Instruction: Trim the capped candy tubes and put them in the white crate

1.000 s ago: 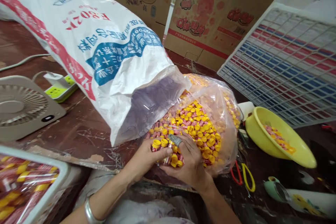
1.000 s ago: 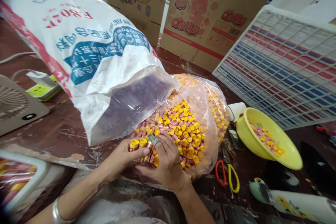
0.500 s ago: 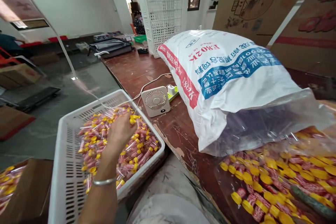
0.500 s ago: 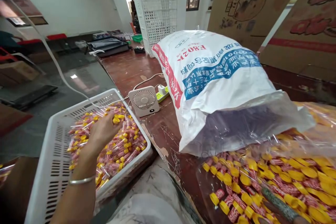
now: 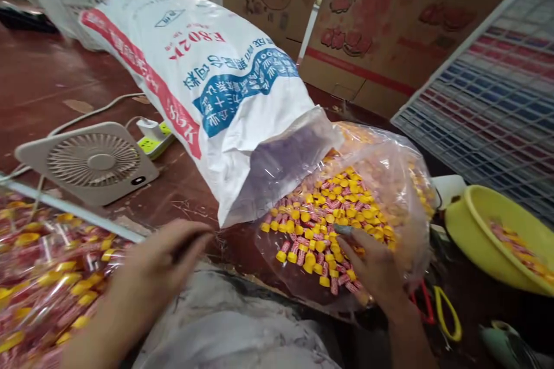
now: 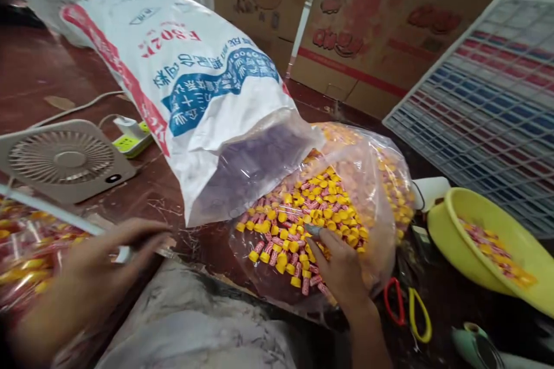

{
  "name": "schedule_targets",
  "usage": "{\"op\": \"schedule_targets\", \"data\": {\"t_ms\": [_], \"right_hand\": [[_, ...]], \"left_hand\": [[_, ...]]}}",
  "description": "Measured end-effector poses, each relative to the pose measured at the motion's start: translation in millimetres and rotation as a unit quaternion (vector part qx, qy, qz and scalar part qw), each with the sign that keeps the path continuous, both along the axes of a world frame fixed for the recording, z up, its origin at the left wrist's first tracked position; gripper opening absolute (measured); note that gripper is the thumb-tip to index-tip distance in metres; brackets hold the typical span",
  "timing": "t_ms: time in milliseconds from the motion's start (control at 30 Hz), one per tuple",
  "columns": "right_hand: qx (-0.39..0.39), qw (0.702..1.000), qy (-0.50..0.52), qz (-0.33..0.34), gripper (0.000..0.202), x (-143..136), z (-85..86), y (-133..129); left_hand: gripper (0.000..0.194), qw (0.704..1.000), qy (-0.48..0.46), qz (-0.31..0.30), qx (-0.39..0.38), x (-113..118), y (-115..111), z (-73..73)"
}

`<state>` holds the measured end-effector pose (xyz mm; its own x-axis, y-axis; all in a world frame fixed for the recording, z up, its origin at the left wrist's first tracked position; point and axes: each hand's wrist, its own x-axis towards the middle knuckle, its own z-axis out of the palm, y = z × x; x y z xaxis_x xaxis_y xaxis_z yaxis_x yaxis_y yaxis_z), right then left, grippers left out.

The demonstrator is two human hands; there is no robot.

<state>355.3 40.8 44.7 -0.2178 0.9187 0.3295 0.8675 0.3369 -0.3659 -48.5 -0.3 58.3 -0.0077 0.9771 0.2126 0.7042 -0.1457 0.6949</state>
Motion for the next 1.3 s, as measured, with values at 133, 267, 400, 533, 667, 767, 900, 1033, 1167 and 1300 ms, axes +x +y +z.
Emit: {"op": "schedule_targets", "data": {"t_ms": [133, 267, 400, 533, 667, 767, 900, 1033, 1167, 1300], "right_hand": [[0.007, 0.999, -0.033, 0.000, 0.023, -3.6, -3.9, -3.7], [-0.010, 0.999, -0.041, 0.017, 0.015, -6.1, -5.6, -9.2], [-0.035, 0.994, -0.072, 0.079, 0.009, -15.5, -8.2, -6.3], [-0.043, 0.988, -0.103, 0.107, 0.021, -21.5, -9.0, -0.6], [-0.010, 0.985, -0.113, 0.128, 0.016, -20.7, -12.7, 2.4], [0.022, 0.994, -0.067, 0.080, 0.007, -17.6, -16.8, 1.5], [0.043, 0.993, 0.111, -0.014, 0.010, -21.7, -15.2, -2.4], [-0.035, 0.938, 0.343, 0.006, 0.017, -42.8, -3.8, -6.2], [-0.092, 0.930, 0.344, 0.093, 0.018, -62.2, 9.8, -6.3], [-0.086, 0.961, 0.202, 0.167, 0.006, -66.7, 19.3, -7.4]], "left_hand": [[0.029, 0.950, 0.274, -0.141, 0.051, 98.7, 40.8, -2.5], [0.032, 0.905, 0.399, -0.141, 0.047, 122.4, 64.0, -11.1], [0.022, 0.901, 0.411, -0.122, 0.068, 119.8, 71.7, -19.7], [0.020, 0.895, 0.420, -0.098, 0.111, 120.6, 76.6, -22.3], [0.017, 0.896, 0.421, -0.075, 0.120, 119.4, 79.7, -22.2], [0.025, 0.920, 0.344, -0.082, 0.172, 115.2, 76.9, -22.9], [0.037, 0.967, 0.114, -0.145, 0.175, 116.0, 61.5, -22.1], [0.038, 0.968, -0.134, -0.209, -0.031, 129.2, 39.4, -24.6], [0.062, 0.883, -0.356, -0.201, -0.229, 142.2, 23.6, -31.1], [0.060, 0.809, -0.506, -0.145, -0.261, 149.7, 20.8, -28.7]]}}
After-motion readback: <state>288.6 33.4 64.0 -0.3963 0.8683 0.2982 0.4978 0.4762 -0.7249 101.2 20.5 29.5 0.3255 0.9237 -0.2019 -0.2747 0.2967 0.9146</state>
